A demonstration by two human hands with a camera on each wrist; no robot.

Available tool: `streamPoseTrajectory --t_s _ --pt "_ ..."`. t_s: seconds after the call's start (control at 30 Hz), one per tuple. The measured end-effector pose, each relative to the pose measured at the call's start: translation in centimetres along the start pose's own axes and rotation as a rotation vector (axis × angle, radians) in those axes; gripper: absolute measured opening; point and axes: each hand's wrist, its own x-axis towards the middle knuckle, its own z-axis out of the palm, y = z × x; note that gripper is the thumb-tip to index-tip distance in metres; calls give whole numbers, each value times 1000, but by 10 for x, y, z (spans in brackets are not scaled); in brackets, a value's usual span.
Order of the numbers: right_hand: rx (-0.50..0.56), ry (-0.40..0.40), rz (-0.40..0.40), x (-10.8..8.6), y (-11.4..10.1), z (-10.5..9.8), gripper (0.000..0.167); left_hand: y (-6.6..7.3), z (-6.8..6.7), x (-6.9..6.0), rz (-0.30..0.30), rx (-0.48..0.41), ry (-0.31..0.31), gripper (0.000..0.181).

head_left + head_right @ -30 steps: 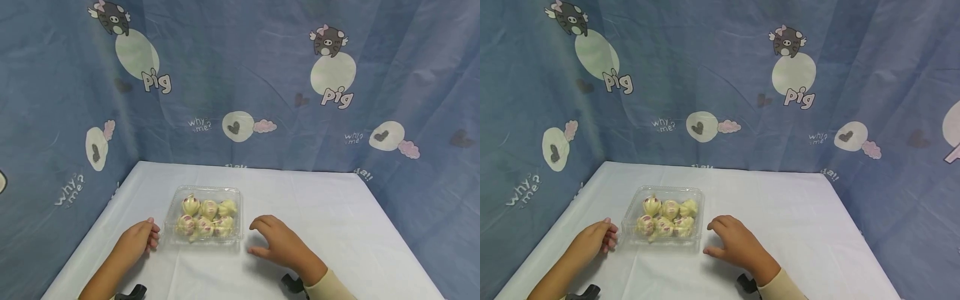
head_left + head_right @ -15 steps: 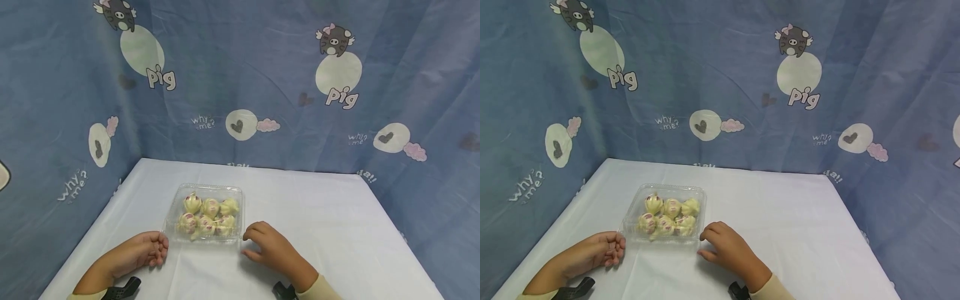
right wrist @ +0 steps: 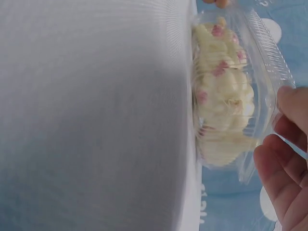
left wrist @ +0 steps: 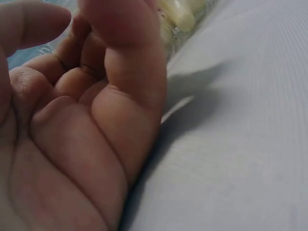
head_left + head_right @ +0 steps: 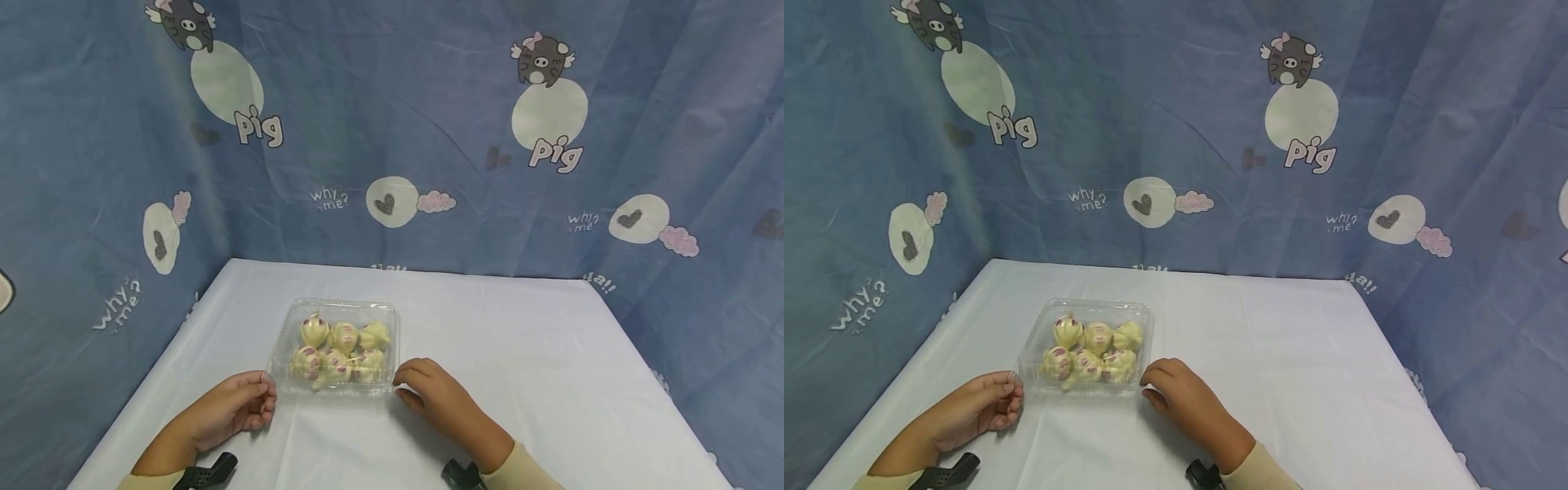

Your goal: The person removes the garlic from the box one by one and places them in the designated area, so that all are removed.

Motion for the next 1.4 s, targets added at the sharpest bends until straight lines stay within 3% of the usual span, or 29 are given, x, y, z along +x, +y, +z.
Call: streamPoseTrajectory --t_s 0.13,0.43,0.67,0.87,1.1,1.4 --pt "15 6 -5 2 -1 1 23 0 1 1 2 2 14 27" --pt "-5 1 -9 5 -6 1 23 -3 2 2 45 -98 57 23" --pt "-20 1 -15 7 -7 2 22 -6 7 5 62 17 143 20" --pt "-28 -12 16 7 -8 2 21 -5 9 5 71 71 156 15" --pt "-32 -3 14 7 -6 3 22 -4 8 7 -6 97 238 17" --pt "-15 -12 18 10 -4 0 23 -1 12 10 -22 132 287 17"
